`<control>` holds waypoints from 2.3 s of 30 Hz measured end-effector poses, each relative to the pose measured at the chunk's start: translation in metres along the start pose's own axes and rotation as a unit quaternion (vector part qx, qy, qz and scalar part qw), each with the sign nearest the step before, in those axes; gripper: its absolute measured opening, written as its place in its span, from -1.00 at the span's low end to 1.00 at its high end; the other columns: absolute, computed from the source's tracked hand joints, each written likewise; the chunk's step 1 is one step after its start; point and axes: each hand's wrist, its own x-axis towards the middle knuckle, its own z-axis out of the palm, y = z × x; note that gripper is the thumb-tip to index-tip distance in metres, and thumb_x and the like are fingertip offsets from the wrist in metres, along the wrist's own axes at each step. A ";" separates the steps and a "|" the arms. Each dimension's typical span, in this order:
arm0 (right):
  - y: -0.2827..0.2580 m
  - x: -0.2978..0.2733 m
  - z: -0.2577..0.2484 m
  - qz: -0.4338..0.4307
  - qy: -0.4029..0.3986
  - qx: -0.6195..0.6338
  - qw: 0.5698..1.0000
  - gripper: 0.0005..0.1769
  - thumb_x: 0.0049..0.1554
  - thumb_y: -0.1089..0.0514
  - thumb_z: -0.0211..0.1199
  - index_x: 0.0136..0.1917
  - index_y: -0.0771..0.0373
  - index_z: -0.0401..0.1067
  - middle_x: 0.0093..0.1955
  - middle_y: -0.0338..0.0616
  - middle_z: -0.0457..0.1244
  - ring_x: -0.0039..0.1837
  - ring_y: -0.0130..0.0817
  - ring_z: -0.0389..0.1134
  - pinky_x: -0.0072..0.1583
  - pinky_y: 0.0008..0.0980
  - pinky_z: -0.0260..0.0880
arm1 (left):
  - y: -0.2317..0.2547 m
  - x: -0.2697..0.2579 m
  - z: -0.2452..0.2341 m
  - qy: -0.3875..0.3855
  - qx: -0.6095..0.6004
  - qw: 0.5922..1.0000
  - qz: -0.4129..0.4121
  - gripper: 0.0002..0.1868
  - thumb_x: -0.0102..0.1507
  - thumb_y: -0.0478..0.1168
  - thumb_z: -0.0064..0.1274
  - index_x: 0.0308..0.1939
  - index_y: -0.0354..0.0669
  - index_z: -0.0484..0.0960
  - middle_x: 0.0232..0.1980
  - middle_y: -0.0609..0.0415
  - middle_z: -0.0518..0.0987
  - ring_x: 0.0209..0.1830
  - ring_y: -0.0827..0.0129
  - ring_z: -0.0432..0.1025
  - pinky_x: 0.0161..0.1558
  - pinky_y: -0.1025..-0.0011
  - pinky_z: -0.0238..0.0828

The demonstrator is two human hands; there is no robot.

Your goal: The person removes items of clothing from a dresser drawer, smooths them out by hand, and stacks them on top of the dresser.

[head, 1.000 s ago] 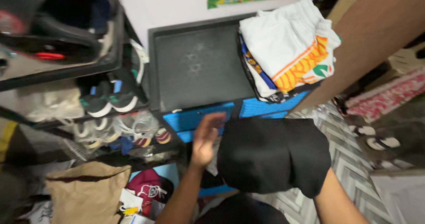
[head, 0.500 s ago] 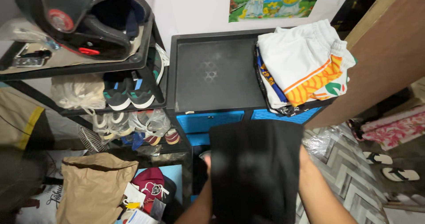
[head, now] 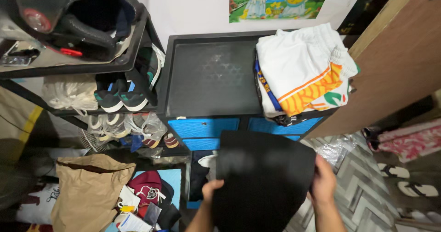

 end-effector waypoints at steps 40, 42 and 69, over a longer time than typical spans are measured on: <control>-0.255 0.117 0.166 -0.537 0.109 -0.581 0.602 -0.56 0.32 0.26 0.22 0.44 0.24 0.32 0.46 0.15 0.21 0.56 0.06 0.16 0.59 -0.09 0.10 | 0.220 0.260 0.453 -0.071 0.796 0.297 0.523 -0.52 0.39 -0.08 0.05 0.37 -0.10 0.50 0.42 -0.07 0.52 0.49 0.01 0.37 0.54 0.10 0.24; -0.263 0.154 0.180 -0.479 -0.016 -0.637 0.604 -0.60 0.21 0.17 0.19 0.31 0.21 0.46 0.45 0.11 0.24 0.55 0.17 0.16 0.57 0.01 0.11 | 0.200 0.261 0.444 -0.075 0.837 0.201 0.504 -0.18 0.24 0.09 0.17 0.45 -0.30 0.31 0.52 -0.26 0.26 0.55 -0.17 0.07 0.45 -0.04 0.03; -0.211 0.218 0.153 -0.324 -0.055 -0.679 0.657 -0.44 0.30 0.00 0.14 0.50 0.27 0.32 0.53 0.29 0.13 0.51 0.27 0.13 0.50 -0.03 0.08 | 0.182 0.220 0.385 0.093 0.890 0.282 0.346 0.30 0.02 0.56 0.18 0.57 -0.10 0.02 0.58 -0.31 0.04 0.60 -0.19 -0.12 0.47 -0.15 -0.25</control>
